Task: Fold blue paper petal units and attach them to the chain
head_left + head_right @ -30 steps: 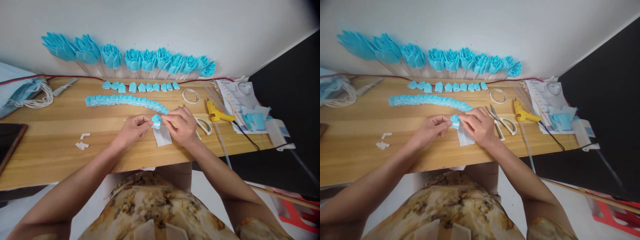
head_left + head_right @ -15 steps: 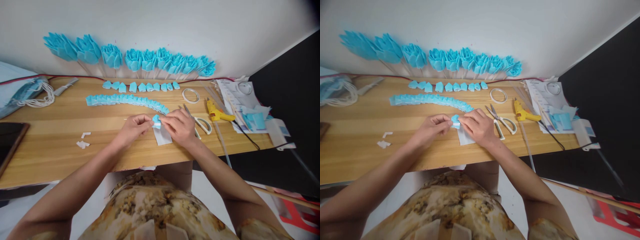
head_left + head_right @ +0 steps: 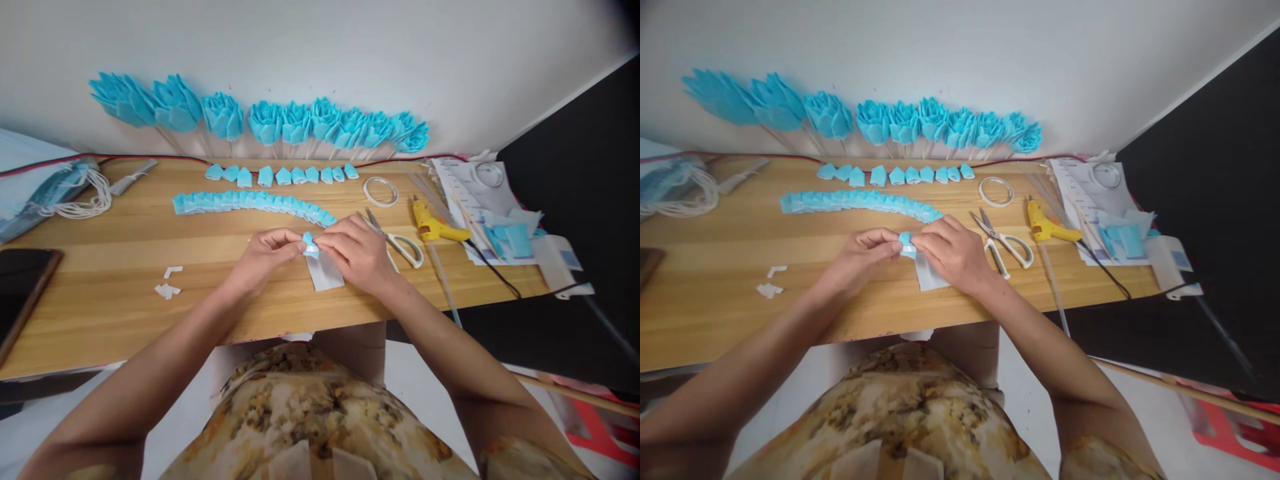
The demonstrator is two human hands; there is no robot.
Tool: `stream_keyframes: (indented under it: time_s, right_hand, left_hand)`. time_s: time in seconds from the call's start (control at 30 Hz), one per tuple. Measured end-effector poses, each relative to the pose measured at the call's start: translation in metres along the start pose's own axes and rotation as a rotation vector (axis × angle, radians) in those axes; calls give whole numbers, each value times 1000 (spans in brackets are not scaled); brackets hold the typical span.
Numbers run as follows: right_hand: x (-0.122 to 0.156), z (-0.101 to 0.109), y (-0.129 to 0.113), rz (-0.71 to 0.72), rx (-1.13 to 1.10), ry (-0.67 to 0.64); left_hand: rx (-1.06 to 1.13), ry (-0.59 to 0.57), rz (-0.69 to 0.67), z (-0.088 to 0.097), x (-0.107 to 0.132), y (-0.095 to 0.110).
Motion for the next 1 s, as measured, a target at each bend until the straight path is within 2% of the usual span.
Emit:
stream_keyframes:
  time_s: [0.2,0.27,0.37,0.43,0.5,0.67,0.8,1.0]
  right_hand:
    - [-7,11,2,39,-143,-153]
    - [-7,15,2,9,-210,-182]
    - [-3,16,6,-200,-405,-156]
    - [2,11,10,-396,-575,-110]
    - [7,3,13,-530,-752,-99]
    - [7,-11,9,-582,-1124,-162]
    - [4,-15,5,-598,-1208,-171]
    - [4,-23,8,-648,-1161,-157]
  left_hand:
    - [35,22,-10,3,-1,-2]
    - [33,29,-18,3,-2,-3]
    - [2,19,-28,2,-1,-2]
    - [-23,10,-32,1,-1,-2]
    - [-35,3,-35,1,-1,-2]
    - [-78,-11,-40,2,-2,-4]
    - [-103,-3,-34,1,-2,-3]
    - [-94,-4,-17,0,-3,-3]
Point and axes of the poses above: each hand's wrist, its own x-axis away from the middle knuckle, its own z-axis out of the back of the hand, y = z × x, the point moved 3 cm from there along -x, towards the middle knuckle, and after that the axes turned 15 degrees about -y, right-handed, at the moved point
